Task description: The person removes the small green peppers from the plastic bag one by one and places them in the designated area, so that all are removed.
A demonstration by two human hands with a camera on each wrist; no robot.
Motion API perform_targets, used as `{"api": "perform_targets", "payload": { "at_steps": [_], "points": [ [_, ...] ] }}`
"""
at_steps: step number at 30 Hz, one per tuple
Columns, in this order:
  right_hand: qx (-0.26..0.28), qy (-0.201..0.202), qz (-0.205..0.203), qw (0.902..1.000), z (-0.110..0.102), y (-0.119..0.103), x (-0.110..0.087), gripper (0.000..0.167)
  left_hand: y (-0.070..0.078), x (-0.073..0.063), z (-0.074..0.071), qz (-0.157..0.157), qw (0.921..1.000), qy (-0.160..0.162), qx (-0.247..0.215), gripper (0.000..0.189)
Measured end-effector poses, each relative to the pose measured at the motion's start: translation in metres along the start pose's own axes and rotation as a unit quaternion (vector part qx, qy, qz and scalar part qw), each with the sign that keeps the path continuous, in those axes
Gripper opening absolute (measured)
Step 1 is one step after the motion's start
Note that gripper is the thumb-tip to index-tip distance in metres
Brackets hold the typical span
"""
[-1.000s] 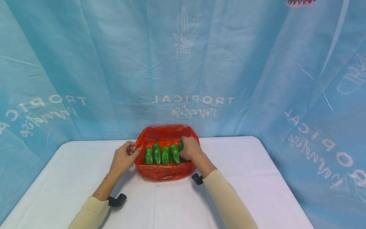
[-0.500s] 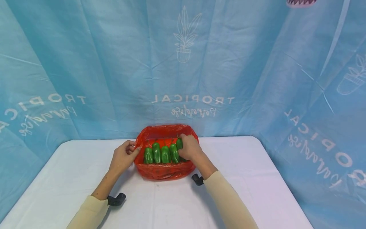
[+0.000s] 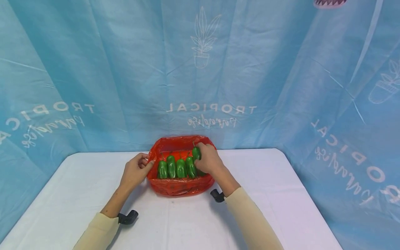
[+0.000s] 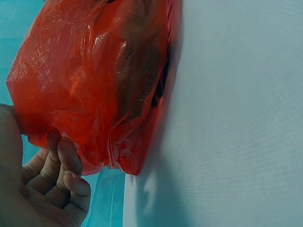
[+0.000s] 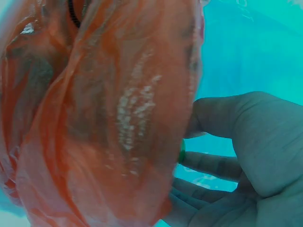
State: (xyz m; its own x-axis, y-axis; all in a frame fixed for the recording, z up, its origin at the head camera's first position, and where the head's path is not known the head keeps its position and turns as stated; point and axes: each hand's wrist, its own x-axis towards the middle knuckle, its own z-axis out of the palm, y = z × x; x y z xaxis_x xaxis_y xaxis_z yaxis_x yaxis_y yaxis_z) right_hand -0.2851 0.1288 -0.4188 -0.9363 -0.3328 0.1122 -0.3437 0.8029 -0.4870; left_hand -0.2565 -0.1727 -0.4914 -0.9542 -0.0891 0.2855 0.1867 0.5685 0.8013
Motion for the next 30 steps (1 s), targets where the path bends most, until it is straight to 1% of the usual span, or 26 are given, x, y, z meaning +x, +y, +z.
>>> {"api": "perform_targets", "payload": {
  "at_steps": [6,11,19,27,30],
  "points": [
    [0.018,0.015,-0.008,0.9997,-0.006,-0.003,-0.002,0.061,0.001,0.0,-0.001,0.005,1.0,0.002,0.002,0.023],
    [0.033,0.025,0.001,0.9991,-0.012,-0.007,-0.005,0.063,0.0,0.0,0.0,0.003,1.0,0.005,0.006,0.022],
    [0.064,0.022,0.008,0.9977,-0.023,-0.01,-0.011,0.064,0.0,-0.001,-0.001,-0.001,0.9999,0.002,0.01,0.023],
    [0.08,0.026,0.015,0.9963,-0.032,-0.007,-0.019,0.063,-0.001,-0.001,0.0,-0.001,0.9999,-0.002,0.011,0.023],
    [0.084,0.028,0.011,0.996,-0.035,-0.006,-0.023,0.064,-0.002,-0.001,0.001,0.001,0.9999,-0.002,0.01,0.024]
  ]
}}
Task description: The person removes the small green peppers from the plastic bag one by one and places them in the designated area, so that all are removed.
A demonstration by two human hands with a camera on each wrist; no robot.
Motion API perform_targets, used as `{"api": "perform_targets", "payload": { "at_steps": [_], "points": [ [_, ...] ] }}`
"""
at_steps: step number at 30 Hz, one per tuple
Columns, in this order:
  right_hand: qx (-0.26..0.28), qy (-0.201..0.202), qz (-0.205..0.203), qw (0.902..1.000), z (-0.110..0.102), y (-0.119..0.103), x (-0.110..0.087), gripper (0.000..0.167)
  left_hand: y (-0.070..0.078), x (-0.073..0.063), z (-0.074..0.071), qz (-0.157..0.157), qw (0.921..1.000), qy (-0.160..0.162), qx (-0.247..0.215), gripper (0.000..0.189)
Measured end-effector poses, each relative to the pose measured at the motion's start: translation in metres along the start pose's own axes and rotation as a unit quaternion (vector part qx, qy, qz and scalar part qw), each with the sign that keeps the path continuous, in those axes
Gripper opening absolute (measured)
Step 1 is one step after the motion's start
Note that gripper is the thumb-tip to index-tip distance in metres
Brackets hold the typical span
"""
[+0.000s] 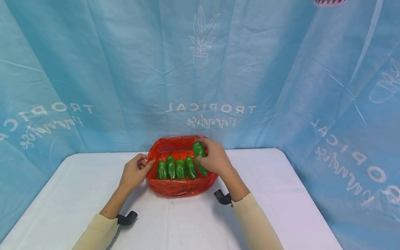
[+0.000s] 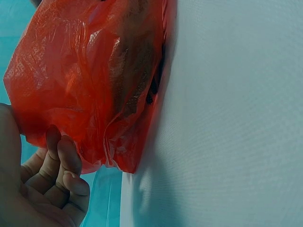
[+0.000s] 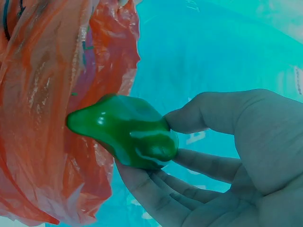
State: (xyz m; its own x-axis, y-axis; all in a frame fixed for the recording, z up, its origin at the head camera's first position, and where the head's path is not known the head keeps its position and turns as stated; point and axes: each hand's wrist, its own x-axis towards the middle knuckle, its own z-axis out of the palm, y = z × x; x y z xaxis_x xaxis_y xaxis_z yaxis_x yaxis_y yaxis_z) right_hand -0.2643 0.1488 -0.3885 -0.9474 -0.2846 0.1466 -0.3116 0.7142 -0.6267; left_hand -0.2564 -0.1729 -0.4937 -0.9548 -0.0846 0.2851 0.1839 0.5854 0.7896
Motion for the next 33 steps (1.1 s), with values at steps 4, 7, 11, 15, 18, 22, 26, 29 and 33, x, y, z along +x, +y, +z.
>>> {"api": "perform_targets", "payload": {
  "at_steps": [4,7,11,15,18,22,26,29,33],
  "points": [
    [0.006,0.008,-0.007,0.9999,-0.004,0.0,-0.005,0.063,-0.001,0.001,0.0,0.002,1.0,0.001,-0.005,0.023],
    [0.018,0.016,-0.01,0.9997,-0.006,0.0,-0.009,0.063,-0.001,0.001,0.0,0.0,1.0,0.001,-0.006,0.023],
    [0.032,0.023,-0.007,0.9992,-0.008,0.003,-0.014,0.063,-0.001,0.001,0.0,-0.002,1.0,-0.004,-0.006,0.023],
    [0.03,0.031,0.005,0.9991,-0.009,0.007,-0.016,0.062,-0.001,0.0,-0.001,-0.003,1.0,-0.006,-0.004,0.023],
    [0.031,0.037,0.014,0.9987,-0.011,0.01,-0.018,0.062,-0.002,0.001,-0.003,-0.004,1.0,-0.007,-0.003,0.023],
    [0.038,0.045,0.019,0.9981,-0.013,0.015,-0.021,0.062,-0.002,0.001,-0.004,-0.002,0.9999,-0.01,-0.004,0.024],
    [0.037,0.062,0.02,0.9972,-0.016,0.022,-0.024,0.061,-0.002,0.001,-0.005,0.003,0.9999,-0.01,-0.007,0.024],
    [0.035,0.073,0.026,0.9964,-0.017,0.029,-0.026,0.06,-0.001,0.002,-0.005,0.004,0.9999,-0.012,-0.011,0.024],
    [0.037,0.081,0.04,0.9952,-0.019,0.036,-0.028,0.06,-0.001,0.002,-0.004,0.004,0.9998,-0.017,-0.013,0.024]
  ]
}}
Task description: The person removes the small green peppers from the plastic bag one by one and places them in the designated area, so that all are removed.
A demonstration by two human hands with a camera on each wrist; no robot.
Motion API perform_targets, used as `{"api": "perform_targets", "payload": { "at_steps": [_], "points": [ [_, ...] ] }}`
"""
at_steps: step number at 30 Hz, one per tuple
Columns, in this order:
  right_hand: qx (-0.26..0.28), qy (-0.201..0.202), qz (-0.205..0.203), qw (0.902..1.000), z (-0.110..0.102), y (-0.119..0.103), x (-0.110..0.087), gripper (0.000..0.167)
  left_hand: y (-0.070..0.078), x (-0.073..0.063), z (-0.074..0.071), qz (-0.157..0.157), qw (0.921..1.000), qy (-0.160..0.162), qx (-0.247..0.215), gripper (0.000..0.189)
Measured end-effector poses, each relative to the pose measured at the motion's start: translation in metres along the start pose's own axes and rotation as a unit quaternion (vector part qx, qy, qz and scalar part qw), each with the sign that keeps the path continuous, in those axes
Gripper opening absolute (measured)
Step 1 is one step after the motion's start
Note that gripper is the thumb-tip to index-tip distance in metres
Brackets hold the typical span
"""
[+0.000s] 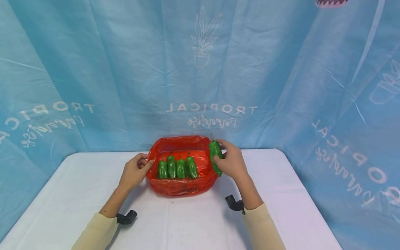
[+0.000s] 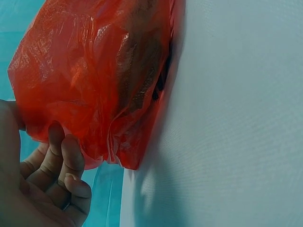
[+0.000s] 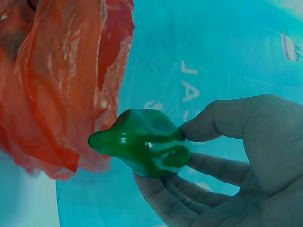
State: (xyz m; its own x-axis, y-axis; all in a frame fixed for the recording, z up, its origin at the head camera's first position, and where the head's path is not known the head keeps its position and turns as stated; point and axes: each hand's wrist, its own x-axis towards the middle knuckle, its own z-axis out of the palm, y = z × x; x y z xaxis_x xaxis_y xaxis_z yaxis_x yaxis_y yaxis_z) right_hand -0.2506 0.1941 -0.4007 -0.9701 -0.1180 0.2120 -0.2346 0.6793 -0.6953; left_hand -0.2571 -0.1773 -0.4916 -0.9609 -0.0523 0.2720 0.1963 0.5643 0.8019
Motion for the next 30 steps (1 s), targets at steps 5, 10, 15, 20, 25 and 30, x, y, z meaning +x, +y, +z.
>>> {"api": "perform_targets", "payload": {
  "at_steps": [5,10,15,20,25,30],
  "points": [
    [0.007,0.004,0.014,0.9999,-0.002,0.006,-0.001,0.06,0.0,0.0,-0.001,0.0,1.0,-0.003,-0.002,0.023],
    [0.008,0.012,0.019,0.9997,-0.004,0.01,-0.001,0.06,0.0,0.0,-0.001,0.001,1.0,-0.006,-0.005,0.024],
    [0.002,0.016,0.017,0.9997,-0.004,0.017,0.0,0.06,0.0,0.0,-0.001,-0.002,0.9999,-0.005,-0.01,0.023],
    [0.002,0.021,0.019,0.9996,-0.006,0.022,0.0,0.059,0.0,-0.001,-0.002,-0.004,1.0,-0.004,-0.005,0.024],
    [0.002,0.024,0.02,0.9995,-0.008,0.029,0.001,0.058,0.0,0.0,-0.002,-0.004,1.0,0.0,-0.001,0.024],
    [0.005,0.026,0.023,0.9994,-0.008,0.036,0.004,0.058,0.0,0.0,-0.003,-0.005,1.0,0.002,-0.006,0.024]
  ]
}}
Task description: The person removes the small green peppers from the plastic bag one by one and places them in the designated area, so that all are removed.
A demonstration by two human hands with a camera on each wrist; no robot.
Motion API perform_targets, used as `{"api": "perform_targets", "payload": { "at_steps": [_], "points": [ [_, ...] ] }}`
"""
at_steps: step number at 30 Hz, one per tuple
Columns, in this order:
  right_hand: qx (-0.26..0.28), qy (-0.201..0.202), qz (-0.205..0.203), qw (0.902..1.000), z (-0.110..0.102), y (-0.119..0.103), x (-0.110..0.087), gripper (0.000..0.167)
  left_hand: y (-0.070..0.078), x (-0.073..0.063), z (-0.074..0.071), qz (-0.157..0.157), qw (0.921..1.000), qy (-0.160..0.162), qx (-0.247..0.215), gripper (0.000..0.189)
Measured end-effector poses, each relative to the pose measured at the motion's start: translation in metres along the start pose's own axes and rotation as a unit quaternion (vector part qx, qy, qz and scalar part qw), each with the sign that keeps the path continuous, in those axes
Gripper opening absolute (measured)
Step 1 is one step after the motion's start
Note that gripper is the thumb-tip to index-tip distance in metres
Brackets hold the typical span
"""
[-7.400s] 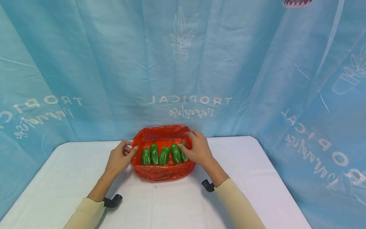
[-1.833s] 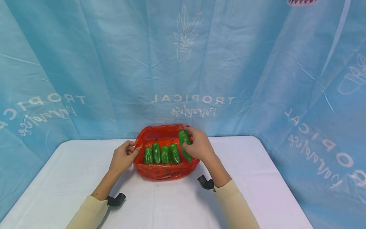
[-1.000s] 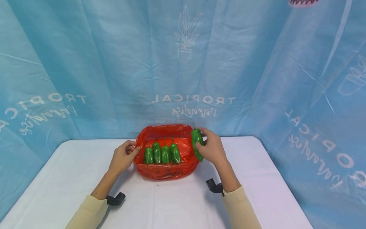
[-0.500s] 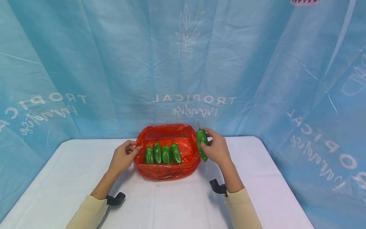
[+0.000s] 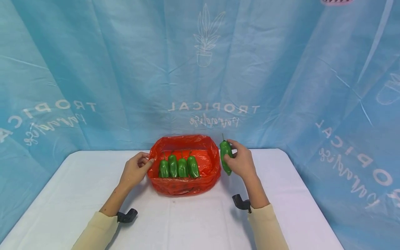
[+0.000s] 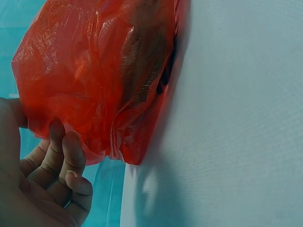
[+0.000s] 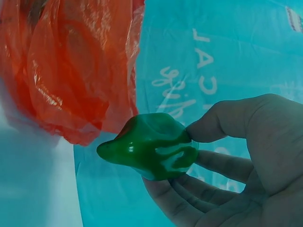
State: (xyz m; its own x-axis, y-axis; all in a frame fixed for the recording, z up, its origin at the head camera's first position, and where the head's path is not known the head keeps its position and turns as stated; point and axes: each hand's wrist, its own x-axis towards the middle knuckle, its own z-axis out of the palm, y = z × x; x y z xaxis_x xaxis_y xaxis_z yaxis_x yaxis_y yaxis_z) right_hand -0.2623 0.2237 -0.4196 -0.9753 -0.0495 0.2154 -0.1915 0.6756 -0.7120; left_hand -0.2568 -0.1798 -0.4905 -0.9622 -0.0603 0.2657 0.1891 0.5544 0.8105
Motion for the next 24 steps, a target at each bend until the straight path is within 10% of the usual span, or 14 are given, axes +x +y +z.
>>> {"api": "perform_targets", "payload": {
  "at_steps": [24],
  "points": [
    [-0.027,0.007,0.01,0.9995,0.009,0.027,0.008,0.061,0.004,-0.001,-0.003,-0.003,0.9994,-0.012,-0.032,0.028]
  ]
}}
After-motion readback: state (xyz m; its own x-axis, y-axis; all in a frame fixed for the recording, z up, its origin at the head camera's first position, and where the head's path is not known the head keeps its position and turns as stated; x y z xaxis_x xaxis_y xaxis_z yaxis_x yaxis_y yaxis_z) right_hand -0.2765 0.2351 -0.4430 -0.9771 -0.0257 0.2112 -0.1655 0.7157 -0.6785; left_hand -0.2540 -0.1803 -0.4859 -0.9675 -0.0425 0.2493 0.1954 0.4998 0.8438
